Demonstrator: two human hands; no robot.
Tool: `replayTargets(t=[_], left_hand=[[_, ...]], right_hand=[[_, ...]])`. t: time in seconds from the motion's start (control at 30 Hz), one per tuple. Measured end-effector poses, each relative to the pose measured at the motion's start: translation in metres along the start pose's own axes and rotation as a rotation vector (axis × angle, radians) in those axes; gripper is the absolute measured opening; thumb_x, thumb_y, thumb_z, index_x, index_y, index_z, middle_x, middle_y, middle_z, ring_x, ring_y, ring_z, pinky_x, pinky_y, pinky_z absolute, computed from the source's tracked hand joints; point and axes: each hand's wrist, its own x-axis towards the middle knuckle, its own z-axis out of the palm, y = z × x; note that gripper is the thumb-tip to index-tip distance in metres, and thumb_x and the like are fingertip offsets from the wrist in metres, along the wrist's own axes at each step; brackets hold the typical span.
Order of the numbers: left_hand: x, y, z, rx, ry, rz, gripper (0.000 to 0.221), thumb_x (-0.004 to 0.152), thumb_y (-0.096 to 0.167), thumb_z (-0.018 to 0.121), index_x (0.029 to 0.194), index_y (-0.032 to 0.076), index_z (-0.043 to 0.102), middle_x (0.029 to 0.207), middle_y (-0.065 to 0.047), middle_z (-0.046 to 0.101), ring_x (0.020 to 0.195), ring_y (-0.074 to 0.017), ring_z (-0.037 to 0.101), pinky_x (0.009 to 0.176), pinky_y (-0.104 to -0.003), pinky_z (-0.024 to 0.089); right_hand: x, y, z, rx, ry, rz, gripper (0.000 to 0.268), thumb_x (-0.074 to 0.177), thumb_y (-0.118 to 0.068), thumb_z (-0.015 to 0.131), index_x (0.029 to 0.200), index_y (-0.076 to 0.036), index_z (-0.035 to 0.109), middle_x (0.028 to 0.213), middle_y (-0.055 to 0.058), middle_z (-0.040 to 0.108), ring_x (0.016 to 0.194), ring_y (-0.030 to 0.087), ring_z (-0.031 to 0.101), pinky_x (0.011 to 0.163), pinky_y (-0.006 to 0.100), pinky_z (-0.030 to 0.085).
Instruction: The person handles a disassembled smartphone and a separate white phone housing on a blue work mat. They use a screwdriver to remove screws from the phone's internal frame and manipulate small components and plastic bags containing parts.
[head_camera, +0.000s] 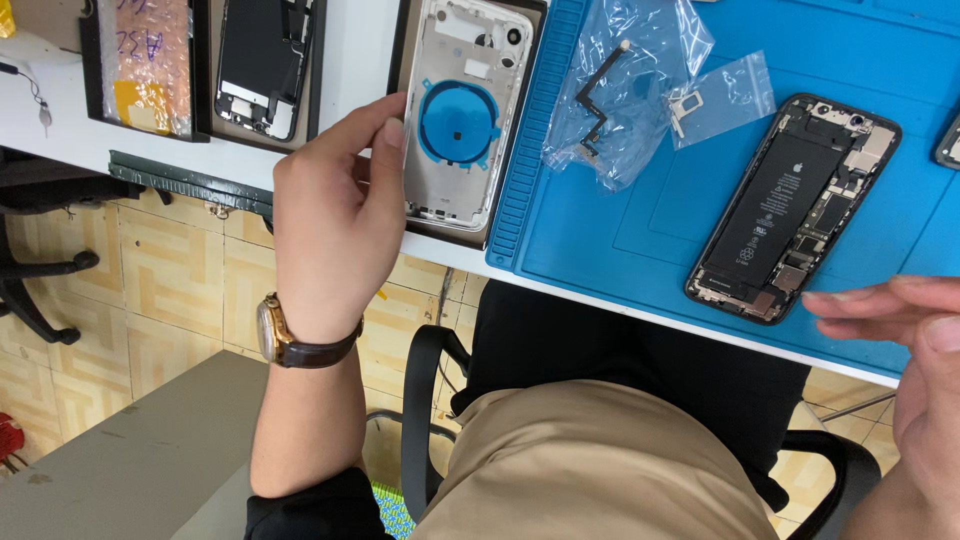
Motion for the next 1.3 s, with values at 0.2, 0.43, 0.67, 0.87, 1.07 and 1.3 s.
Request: replayTargets(t=[0.2, 0.43, 0.67, 0.87, 1.07, 1.3], left_hand=[[-0.003, 0.007, 0.012, 0.306, 0.053, 0.061, 0.039, 0.115, 0.031, 0.052, 0.134, 0.006, 0.075, 0.109, -0.010, 0.075, 0.078, -0.0309, 0.073, 0.050, -0.048, 0.048], [-0.044, 0.012, 0.004, 0.206, 0.304, 0.290, 0.022, 0.118, 0.009, 0.064, 0.134, -0.001, 0.075, 0.111, -0.013, 0.070, 0.079, -0.0211, 0.066, 0.075, -0.036, 0.054], [-0.103, -0.009, 0.063, 0.044, 0.182, 0.819, 0.026, 0.108, 0.029, 0.060, 0.110, 0.012, 0.080, 0.095, -0.003, 0.064, 0.061, -0.0159, 0.060, 0.057, -0.031, 0.045], [-0.079, 0.000, 0.095, -0.064, 0.209, 0.830, 0.037, 0.110, 0.033, 0.052, 0.098, 0.012, 0.081, 0.083, -0.002, 0.064, 0.063, -0.0192, 0.060, 0.058, -0.035, 0.047], [-0.050, 0.024, 0.127, 0.027, 0.257, 0.904, 0.032, 0.107, 0.033, 0.058, 0.102, 0.012, 0.081, 0.094, -0.006, 0.065, 0.074, -0.0237, 0.062, 0.077, -0.042, 0.039], [-0.043, 0.029, 0.139, 0.136, 0.348, 0.888, 0.025, 0.107, 0.023, 0.060, 0.098, 0.010, 0.081, 0.090, -0.005, 0.071, 0.075, -0.0226, 0.069, 0.075, -0.040, 0.046]], right_hand=[[-0.011, -0.012, 0.006, 0.013, 0.047, 0.021, 0.046, 0.127, -0.027, 0.027, 0.151, 0.007, 0.047, 0.121, 0.027, 0.068, 0.119, 0.043, 0.077, 0.100, 0.047, 0.067], [-0.065, -0.024, 0.013, -0.293, -0.044, -0.077, 0.040, 0.102, -0.030, 0.052, 0.138, -0.019, 0.065, 0.109, 0.001, 0.086, 0.025, 0.001, 0.040, 0.030, 0.019, 0.038], [-0.071, 0.059, 0.070, -0.770, 0.094, -0.323, 0.015, 0.107, -0.015, 0.074, 0.118, -0.018, 0.084, 0.086, -0.004, 0.074, 0.067, 0.017, 0.063, 0.064, 0.035, 0.051], [-0.033, 0.086, 0.097, -0.968, 0.120, -0.069, 0.064, 0.101, -0.041, 0.068, 0.152, -0.004, 0.062, 0.152, 0.023, 0.067, 0.138, 0.052, 0.060, 0.106, 0.065, 0.050], [0.014, 0.086, 0.105, -0.803, 0.160, -0.118, 0.049, 0.102, -0.035, 0.062, 0.147, -0.017, 0.069, 0.149, 0.017, 0.069, 0.139, 0.046, 0.061, 0.114, 0.059, 0.050], [0.010, 0.116, 0.106, -0.601, 0.082, -0.013, 0.035, 0.108, -0.040, 0.055, 0.130, -0.019, 0.073, 0.138, 0.011, 0.072, 0.135, 0.041, 0.061, 0.114, 0.056, 0.048]])
